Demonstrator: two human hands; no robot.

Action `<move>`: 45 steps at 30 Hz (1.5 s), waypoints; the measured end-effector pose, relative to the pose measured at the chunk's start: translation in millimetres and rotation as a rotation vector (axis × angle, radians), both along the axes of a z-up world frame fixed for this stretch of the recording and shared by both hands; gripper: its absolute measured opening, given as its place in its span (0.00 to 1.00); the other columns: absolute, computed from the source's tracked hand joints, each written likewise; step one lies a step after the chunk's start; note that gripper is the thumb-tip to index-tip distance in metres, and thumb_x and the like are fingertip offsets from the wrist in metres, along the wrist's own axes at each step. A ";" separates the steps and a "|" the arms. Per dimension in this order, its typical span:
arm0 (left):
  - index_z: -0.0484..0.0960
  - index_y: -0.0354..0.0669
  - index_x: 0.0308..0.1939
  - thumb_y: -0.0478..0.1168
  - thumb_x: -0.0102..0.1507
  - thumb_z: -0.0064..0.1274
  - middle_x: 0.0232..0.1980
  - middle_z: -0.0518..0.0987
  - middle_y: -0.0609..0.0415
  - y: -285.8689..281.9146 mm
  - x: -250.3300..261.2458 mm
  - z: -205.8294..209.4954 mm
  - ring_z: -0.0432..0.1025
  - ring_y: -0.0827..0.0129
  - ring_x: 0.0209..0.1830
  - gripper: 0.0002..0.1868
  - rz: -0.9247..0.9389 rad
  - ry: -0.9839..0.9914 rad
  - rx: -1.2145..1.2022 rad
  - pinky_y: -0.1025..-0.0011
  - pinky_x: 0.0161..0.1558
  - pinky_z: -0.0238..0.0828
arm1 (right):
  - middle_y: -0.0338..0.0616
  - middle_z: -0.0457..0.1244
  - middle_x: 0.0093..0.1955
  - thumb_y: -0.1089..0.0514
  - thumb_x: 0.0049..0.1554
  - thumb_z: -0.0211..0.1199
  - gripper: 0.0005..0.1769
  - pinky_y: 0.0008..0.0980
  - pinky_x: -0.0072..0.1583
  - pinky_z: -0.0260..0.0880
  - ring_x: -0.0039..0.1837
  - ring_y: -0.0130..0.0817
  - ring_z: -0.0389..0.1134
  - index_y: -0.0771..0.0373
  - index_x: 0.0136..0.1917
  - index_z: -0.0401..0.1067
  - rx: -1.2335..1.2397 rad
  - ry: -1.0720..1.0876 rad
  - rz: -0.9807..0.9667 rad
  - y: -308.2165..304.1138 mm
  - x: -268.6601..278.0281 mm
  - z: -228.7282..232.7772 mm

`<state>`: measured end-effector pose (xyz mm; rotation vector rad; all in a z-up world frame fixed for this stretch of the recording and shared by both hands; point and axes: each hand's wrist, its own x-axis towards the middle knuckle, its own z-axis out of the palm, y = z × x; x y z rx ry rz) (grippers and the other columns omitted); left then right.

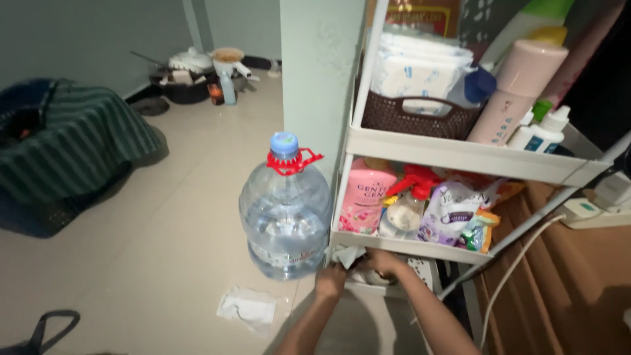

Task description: Folding various plastic and reusable shopping bags for organization.

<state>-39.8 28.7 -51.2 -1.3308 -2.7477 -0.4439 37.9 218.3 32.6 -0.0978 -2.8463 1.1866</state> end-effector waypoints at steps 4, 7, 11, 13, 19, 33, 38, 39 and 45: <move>0.87 0.47 0.43 0.37 0.63 0.49 0.45 0.83 0.50 -0.1 -2.5 12.5 0.78 0.55 0.47 0.11 -0.111 0.115 -0.031 0.56 0.44 0.77 | 0.51 0.72 0.54 0.52 0.47 0.72 0.28 0.41 0.57 0.73 0.54 0.41 0.74 0.62 0.59 0.74 0.116 -0.178 -0.127 -3.8 -15.2 -1.5; 0.88 0.48 0.40 0.38 0.62 0.49 0.43 0.84 0.48 1.8 -7.5 19.6 0.78 0.53 0.48 0.11 -0.188 0.128 -0.051 0.55 0.44 0.77 | 0.52 0.72 0.55 0.51 0.47 0.71 0.25 0.44 0.58 0.73 0.55 0.42 0.74 0.62 0.57 0.78 0.061 -0.085 -0.263 -11.3 -27.0 -17.7; 0.87 0.48 0.42 0.44 0.67 0.49 0.45 0.85 0.46 18.0 -7.8 27.6 0.78 0.52 0.49 0.12 -0.198 -0.033 -0.009 0.55 0.45 0.77 | 0.56 0.70 0.55 0.49 0.47 0.66 0.23 0.52 0.60 0.68 0.59 0.52 0.70 0.59 0.55 0.78 0.642 0.100 -0.294 2.6 -42.2 -71.1; 0.87 0.47 0.41 0.46 0.68 0.49 0.44 0.85 0.46 7.5 -9.0 21.9 0.78 0.52 0.49 0.12 -0.195 -0.043 0.010 0.54 0.45 0.76 | 0.54 0.71 0.54 0.50 0.47 0.63 0.22 0.59 0.58 0.67 0.58 0.55 0.71 0.58 0.54 0.79 0.785 0.412 -0.178 1.1 -51.9 -103.3; 0.89 0.45 0.37 0.38 0.61 0.51 0.41 0.85 0.47 11.3 -6.8 26.3 0.81 0.54 0.42 0.10 -0.199 0.137 -0.002 0.57 0.38 0.79 | 0.56 0.70 0.56 0.45 0.45 0.65 0.28 0.53 0.62 0.69 0.60 0.55 0.70 0.58 0.57 0.77 0.520 0.204 -0.078 1.9 -33.0 -78.1; 0.88 0.49 0.31 0.44 0.66 0.49 0.34 0.85 0.50 5.4 -19.0 18.9 0.81 0.57 0.31 0.14 -0.263 0.182 0.037 0.57 0.31 0.75 | 0.60 0.69 0.51 0.59 0.53 0.65 0.17 0.47 0.57 0.68 0.53 0.48 0.69 0.69 0.54 0.78 -0.135 0.052 -0.173 -22.1 -35.7 -29.0; 0.85 0.48 0.34 0.41 0.64 0.49 0.35 0.83 0.51 -6.2 -17.8 14.5 0.79 0.57 0.29 0.10 -0.246 0.242 0.159 0.56 0.30 0.75 | 0.61 0.68 0.53 0.64 0.43 0.62 0.25 0.51 0.62 0.67 0.60 0.59 0.68 0.63 0.56 0.76 0.414 0.249 -0.337 -42.7 -26.7 -9.7; 0.84 0.47 0.37 0.40 0.64 0.48 0.37 0.83 0.50 -9.6 -14.1 15.1 0.79 0.56 0.30 0.09 -0.241 0.236 0.163 0.55 0.31 0.75 | 0.61 0.68 0.53 0.67 0.41 0.59 0.29 0.52 0.60 0.66 0.60 0.60 0.68 0.61 0.58 0.77 0.414 0.274 -0.330 -57.8 -15.3 13.6; 0.83 0.44 0.45 0.36 0.61 0.46 0.47 0.84 0.47 -78.2 -5.5 64.7 0.80 0.52 0.36 0.12 -0.176 0.135 0.446 0.55 0.35 0.77 | 0.52 0.71 0.52 0.60 0.52 0.62 0.18 0.46 0.60 0.70 0.57 0.52 0.72 0.64 0.56 0.76 -0.505 0.206 -0.443 -1.8 -31.2 -73.6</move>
